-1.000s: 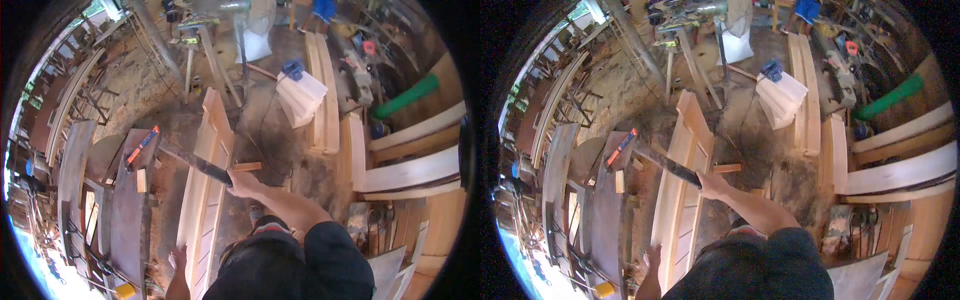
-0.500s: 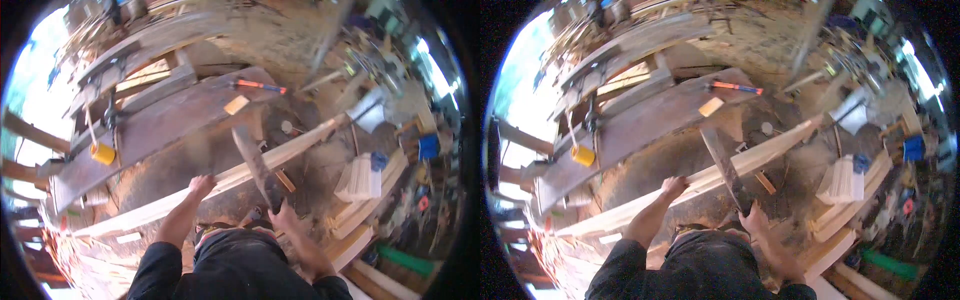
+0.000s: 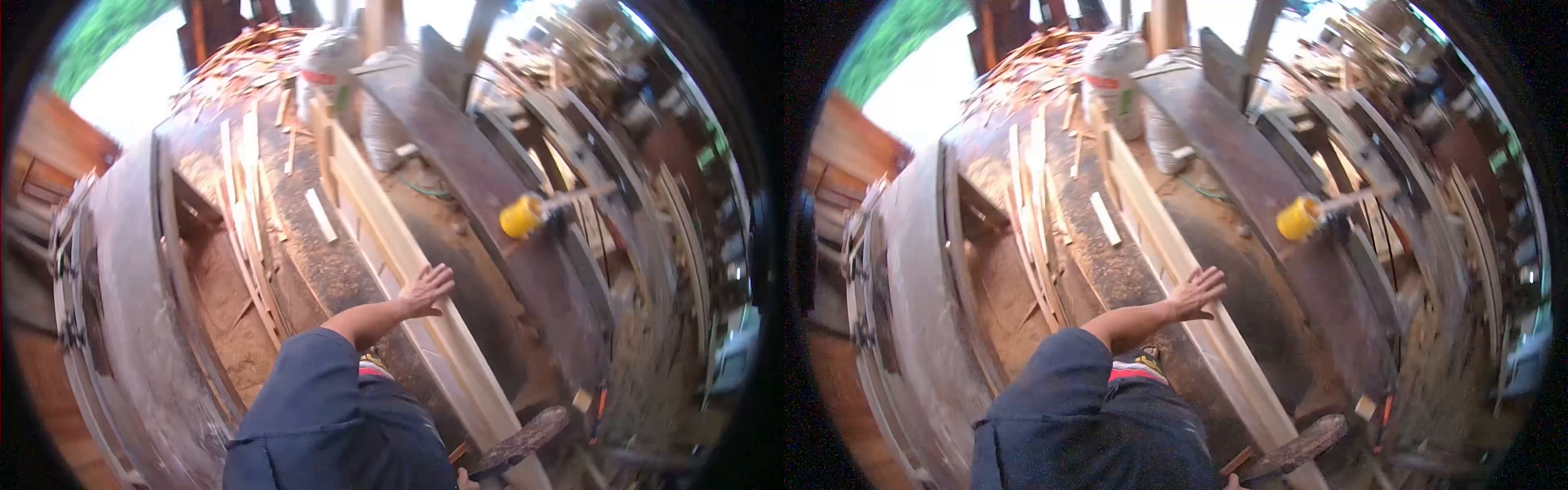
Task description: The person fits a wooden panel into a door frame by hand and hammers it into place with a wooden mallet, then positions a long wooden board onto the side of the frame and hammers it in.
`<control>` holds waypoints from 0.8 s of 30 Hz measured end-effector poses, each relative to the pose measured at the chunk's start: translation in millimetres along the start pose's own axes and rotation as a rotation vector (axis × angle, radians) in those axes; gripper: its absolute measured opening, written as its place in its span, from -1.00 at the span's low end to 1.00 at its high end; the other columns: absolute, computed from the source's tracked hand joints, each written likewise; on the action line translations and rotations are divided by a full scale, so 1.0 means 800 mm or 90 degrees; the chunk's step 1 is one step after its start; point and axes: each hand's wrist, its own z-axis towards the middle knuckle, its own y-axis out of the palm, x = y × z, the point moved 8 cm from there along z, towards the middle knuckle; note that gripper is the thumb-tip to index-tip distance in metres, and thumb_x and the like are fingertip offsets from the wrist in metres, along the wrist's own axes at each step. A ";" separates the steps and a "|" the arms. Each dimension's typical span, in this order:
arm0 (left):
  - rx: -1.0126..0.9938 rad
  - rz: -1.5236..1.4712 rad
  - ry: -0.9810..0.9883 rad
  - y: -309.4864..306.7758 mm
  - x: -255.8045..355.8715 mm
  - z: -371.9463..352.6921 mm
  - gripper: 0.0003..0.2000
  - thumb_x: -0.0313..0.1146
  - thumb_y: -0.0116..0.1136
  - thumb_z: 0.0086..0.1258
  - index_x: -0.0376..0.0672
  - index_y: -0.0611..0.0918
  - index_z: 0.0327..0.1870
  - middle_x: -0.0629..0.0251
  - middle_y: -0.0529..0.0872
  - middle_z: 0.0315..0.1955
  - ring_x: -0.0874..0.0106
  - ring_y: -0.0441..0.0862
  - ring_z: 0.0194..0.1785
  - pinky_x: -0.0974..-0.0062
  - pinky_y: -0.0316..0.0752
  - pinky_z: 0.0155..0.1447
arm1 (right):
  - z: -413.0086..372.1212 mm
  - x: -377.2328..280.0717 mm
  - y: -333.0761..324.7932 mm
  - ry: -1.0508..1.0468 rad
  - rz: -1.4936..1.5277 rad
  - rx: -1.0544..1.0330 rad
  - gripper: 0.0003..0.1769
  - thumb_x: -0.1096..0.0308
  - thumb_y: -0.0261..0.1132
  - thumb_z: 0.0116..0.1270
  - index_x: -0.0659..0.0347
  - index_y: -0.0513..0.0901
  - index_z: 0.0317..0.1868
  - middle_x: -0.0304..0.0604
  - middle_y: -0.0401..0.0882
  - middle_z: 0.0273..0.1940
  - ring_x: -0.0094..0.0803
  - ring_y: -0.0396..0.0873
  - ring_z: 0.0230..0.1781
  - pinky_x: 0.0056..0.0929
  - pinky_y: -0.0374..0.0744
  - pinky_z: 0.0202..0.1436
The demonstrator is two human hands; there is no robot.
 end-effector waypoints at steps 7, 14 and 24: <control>-0.035 -0.243 -0.439 0.016 -0.209 -0.160 -0.32 0.02 0.24 0.35 -0.20 0.43 0.39 -0.21 0.47 0.32 -0.05 0.45 0.38 -0.05 0.37 0.40 | -0.062 -0.333 -0.019 -0.341 0.109 -0.108 -0.44 0.25 0.47 0.24 0.51 0.62 0.12 0.16 0.66 0.00 -0.25 0.60 0.06 -0.18 0.57 0.08; -0.223 -0.437 -0.671 0.137 -0.193 -0.423 -0.50 0.05 0.27 0.26 -0.17 0.73 0.04 -0.11 0.77 -0.06 -0.02 0.72 0.08 0.10 0.61 0.17 | -0.218 -0.662 0.077 -0.611 0.366 -0.197 -0.83 0.50 0.30 0.29 0.37 0.68 -0.13 -0.11 0.67 -0.14 -0.39 0.64 -0.05 -0.34 0.58 0.11; 0.014 -0.618 -0.857 0.062 -0.316 -0.489 -0.47 0.01 0.31 0.29 -0.22 0.70 0.13 -0.08 0.75 0.06 0.08 0.70 0.18 0.24 0.57 0.26 | -0.161 -0.675 0.484 -0.517 0.050 -0.359 -0.53 0.18 0.47 0.06 0.51 0.77 -0.21 0.12 0.78 -0.31 -0.20 0.77 -0.20 -0.17 0.65 -0.09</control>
